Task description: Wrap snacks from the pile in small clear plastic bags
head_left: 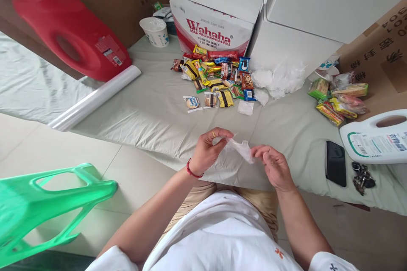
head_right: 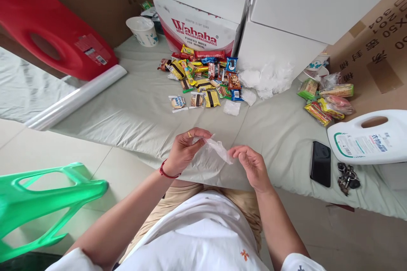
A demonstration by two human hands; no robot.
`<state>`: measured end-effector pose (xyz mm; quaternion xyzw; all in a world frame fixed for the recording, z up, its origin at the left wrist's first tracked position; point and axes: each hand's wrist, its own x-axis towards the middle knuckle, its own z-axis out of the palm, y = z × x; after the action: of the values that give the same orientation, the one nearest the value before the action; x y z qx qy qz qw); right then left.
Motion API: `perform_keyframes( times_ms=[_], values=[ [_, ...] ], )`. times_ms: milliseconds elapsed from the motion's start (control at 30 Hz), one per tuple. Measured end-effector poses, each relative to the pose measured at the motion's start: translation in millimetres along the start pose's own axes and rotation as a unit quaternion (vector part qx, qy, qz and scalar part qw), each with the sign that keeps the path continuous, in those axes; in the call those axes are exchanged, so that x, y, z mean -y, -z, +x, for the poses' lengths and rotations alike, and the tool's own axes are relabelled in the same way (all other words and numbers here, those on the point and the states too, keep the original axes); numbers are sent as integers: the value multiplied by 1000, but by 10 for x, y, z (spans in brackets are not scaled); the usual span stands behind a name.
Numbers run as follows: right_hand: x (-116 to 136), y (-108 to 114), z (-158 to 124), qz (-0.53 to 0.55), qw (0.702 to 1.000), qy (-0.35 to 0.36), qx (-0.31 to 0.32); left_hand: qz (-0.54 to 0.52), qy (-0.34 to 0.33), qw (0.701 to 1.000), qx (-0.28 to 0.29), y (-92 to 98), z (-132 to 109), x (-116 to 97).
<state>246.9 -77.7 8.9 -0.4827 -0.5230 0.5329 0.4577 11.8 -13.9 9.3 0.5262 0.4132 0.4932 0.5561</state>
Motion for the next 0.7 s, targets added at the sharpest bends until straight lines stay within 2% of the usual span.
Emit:
perform_keyframes(
  times_ms=[133, 233, 367, 533, 700],
  values=[
    [141, -95, 142, -14, 999, 45, -20, 40, -75, 996, 16, -22, 40, -43],
    [229, -192, 228, -80, 995, 65, -6, 67, -109, 992, 21, -40, 56, -45],
    [257, -295, 293, -153, 984, 82, 35, 99, -121, 988, 8, -37, 68, -33],
    [240, -379, 278, -152, 985, 84, -9, 112, -116, 987, -12, -19, 72, 16],
    [186, -421, 255, -242, 966, 87, -11, 145, -120, 982, -17, 3, 82, 78]
  ],
)
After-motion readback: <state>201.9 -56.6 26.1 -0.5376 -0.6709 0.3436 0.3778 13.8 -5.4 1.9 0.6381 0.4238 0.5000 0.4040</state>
